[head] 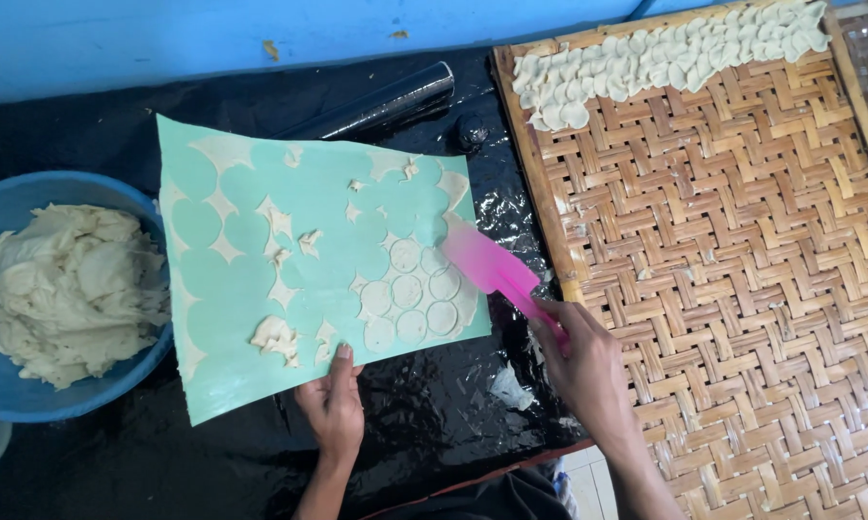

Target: Rolling out and preparing thin sheets of dough using a scraper and rolling pin.

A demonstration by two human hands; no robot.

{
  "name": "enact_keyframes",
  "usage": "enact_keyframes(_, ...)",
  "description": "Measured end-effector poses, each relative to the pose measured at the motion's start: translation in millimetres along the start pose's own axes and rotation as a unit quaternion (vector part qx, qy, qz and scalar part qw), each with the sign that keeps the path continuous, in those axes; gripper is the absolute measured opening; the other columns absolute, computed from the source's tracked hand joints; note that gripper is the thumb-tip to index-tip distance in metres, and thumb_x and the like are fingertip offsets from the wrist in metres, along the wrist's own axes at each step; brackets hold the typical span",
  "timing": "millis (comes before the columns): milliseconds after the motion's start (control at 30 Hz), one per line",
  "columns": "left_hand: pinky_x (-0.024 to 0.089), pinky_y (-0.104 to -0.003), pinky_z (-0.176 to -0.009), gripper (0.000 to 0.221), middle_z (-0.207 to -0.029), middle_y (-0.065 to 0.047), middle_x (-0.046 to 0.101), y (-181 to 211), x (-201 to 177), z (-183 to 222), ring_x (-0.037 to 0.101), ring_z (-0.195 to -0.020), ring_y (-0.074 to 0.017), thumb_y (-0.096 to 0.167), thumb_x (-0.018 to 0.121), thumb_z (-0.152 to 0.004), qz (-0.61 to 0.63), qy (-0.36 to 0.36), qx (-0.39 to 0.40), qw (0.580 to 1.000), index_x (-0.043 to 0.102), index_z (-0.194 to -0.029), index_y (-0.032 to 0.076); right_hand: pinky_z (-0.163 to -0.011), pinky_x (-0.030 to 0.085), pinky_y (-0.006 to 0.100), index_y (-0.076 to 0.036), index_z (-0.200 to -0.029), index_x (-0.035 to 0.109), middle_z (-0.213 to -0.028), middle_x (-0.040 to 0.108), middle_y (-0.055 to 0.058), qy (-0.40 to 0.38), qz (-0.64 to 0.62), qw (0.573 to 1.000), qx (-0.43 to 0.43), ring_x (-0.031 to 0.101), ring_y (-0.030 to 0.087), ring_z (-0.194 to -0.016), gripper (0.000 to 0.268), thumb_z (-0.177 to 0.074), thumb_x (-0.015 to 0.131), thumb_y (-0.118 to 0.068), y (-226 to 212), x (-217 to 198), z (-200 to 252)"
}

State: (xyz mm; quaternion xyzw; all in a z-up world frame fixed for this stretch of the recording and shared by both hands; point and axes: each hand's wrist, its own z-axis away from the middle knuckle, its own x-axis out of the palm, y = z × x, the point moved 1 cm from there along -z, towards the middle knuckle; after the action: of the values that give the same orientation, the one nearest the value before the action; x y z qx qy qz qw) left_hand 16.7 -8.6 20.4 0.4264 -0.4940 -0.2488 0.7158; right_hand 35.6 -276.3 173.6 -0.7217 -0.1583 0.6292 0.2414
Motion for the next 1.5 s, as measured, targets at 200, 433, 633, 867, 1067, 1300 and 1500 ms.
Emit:
enact_keyframes(200,0.06,-0.029,-0.074,0.032,-0.118,-0.017,0.067,-3,-4,1,0.069,-0.097,-0.0164,-0.001,0.056,-0.101,-0.021,-0.01,0.009,1.0,0.054,-0.132,-0.01,-0.063,0.056,0.044,-0.004,-0.113,0.071,-0.095,0.074,0.018,-0.024,0.007,1.0,-0.008,0.074,0.035,-0.077,0.022,-0.095,0.068,-0.018,-15,13,-3)
enact_keyframes(433,0.058,-0.028,-0.072,0.029,-0.113,-0.016,0.069,-8,-10,2,0.068,-0.093,-0.0156,-0.001,0.058,-0.101,-0.022,-0.001,0.006,1.0,0.056,-0.129,-0.011,-0.062,0.056,0.045,-0.005,-0.113,0.071,-0.095,0.074,0.017,-0.047,0.021,0.999,0.019,0.074,0.035,-0.073,0.023,-0.094,0.067,-0.018,-23,16,-12)
enact_keyframes(633,0.059,-0.029,-0.075,0.027,-0.113,-0.014,0.07,-7,-10,1,0.068,-0.094,-0.0151,0.0,0.058,-0.101,-0.024,-0.005,-0.002,1.0,0.058,-0.126,-0.011,-0.062,0.057,0.044,-0.004,-0.114,0.07,-0.096,0.074,0.017,-0.058,0.009,0.998,0.025,0.075,0.034,-0.073,0.025,-0.094,0.067,-0.019,-26,15,-18)
enact_keyframes(867,0.058,-0.028,-0.072,0.027,-0.111,-0.015,0.07,-6,-11,2,0.068,-0.09,-0.0145,0.0,0.058,-0.102,-0.044,-0.006,-0.007,0.999,0.059,-0.125,-0.012,-0.066,0.057,0.042,-0.005,-0.115,0.071,-0.099,0.075,0.016,-0.051,0.009,0.999,-0.008,0.075,0.033,-0.077,0.024,-0.094,0.068,-0.018,-21,15,-21)
enact_keyframes(1067,0.059,-0.03,-0.074,0.027,-0.112,-0.017,0.07,-9,-13,2,0.069,-0.093,-0.0163,0.0,0.058,-0.102,-0.029,-0.005,-0.01,1.0,0.058,-0.126,-0.013,-0.063,0.057,0.04,-0.006,-0.114,0.071,-0.097,0.075,0.014,-0.062,-0.009,0.998,0.005,0.075,0.029,-0.074,0.024,-0.094,0.069,-0.018,-16,18,-25)
enact_keyframes(1300,0.059,-0.03,-0.075,0.03,-0.115,-0.017,0.069,-6,-11,1,0.068,-0.096,-0.0168,0.001,0.057,-0.102,-0.011,-0.02,-0.002,1.0,0.056,-0.13,-0.012,-0.06,0.054,0.037,-0.006,-0.109,0.074,-0.094,0.076,0.014,-0.077,-0.009,0.996,0.031,0.071,0.025,-0.065,0.023,-0.092,0.073,-0.021,0,28,-33)
enact_keyframes(1500,0.059,-0.03,-0.075,0.031,-0.116,-0.017,0.069,-12,-15,1,0.068,-0.095,-0.0165,0.0,0.059,-0.102,0.003,-0.01,-0.008,1.0,0.056,-0.131,-0.011,-0.064,0.056,0.035,-0.007,-0.109,0.074,-0.09,0.078,0.012,-0.126,-0.068,0.989,0.039,0.074,0.02,-0.072,0.026,-0.091,0.074,-0.025,23,36,-36)
